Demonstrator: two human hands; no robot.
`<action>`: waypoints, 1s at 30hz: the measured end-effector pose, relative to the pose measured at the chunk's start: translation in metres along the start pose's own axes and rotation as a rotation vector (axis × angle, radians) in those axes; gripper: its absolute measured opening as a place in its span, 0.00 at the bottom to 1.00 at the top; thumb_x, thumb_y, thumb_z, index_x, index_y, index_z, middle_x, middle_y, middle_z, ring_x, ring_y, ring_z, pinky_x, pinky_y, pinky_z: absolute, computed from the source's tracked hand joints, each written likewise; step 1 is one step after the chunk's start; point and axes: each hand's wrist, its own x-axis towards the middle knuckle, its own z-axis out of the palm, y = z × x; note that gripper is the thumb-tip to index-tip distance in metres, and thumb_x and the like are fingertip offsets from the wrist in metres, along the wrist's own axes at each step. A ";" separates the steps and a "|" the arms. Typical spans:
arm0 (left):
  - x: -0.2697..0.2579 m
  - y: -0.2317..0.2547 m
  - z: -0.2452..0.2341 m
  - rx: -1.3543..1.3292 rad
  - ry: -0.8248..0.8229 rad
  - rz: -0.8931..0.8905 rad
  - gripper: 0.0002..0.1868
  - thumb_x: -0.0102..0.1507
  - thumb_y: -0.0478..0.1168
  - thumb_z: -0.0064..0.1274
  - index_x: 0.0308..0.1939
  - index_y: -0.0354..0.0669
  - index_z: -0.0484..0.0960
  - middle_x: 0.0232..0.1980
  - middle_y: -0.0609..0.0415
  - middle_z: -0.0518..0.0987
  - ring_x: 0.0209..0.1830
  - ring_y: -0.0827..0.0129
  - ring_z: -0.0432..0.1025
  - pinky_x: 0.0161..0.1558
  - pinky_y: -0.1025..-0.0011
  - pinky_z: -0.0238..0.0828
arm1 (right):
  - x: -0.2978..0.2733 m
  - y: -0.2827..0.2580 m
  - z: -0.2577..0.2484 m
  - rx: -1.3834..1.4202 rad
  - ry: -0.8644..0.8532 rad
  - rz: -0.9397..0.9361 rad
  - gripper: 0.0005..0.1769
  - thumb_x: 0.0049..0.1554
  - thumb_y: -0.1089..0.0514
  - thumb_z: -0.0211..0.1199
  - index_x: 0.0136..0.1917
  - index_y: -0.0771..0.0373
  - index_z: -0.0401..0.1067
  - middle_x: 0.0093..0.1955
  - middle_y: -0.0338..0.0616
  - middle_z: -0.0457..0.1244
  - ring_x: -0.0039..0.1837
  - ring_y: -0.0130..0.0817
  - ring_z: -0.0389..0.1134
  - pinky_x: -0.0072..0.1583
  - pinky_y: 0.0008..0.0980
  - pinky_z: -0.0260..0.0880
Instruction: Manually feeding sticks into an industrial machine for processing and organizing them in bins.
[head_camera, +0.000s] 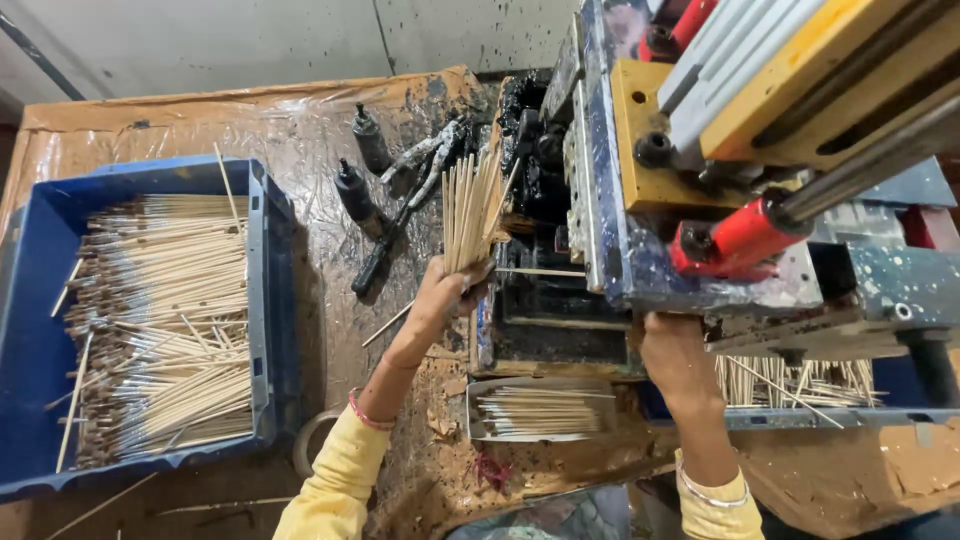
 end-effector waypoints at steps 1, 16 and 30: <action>0.001 -0.009 -0.009 -0.021 -0.059 0.010 0.12 0.62 0.41 0.46 0.43 0.34 0.75 0.27 0.65 0.66 0.19 0.84 0.60 0.20 0.83 0.51 | -0.009 0.008 0.011 -0.102 -0.097 0.066 0.24 0.60 0.65 0.51 0.69 0.67 0.69 0.71 0.57 0.62 0.71 0.55 0.62 0.73 0.49 0.65; -0.100 -0.102 -0.071 0.782 0.378 0.109 0.10 0.71 0.39 0.51 0.47 0.37 0.85 0.29 0.53 0.78 0.27 0.71 0.71 0.27 0.70 0.69 | -0.112 0.027 -0.018 -0.468 0.416 0.366 0.06 0.55 0.64 0.65 0.47 0.61 0.80 0.47 0.43 0.73 0.44 0.29 0.71 0.52 0.33 0.69; -0.025 -0.007 -0.011 0.209 0.040 -0.065 0.13 0.66 0.37 0.50 0.51 0.33 0.81 0.33 0.58 0.77 0.24 0.80 0.65 0.22 0.79 0.59 | 0.017 -0.045 -0.040 0.073 0.194 -0.089 0.16 0.57 0.64 0.62 0.59 0.64 0.76 0.63 0.55 0.67 0.67 0.54 0.66 0.68 0.45 0.66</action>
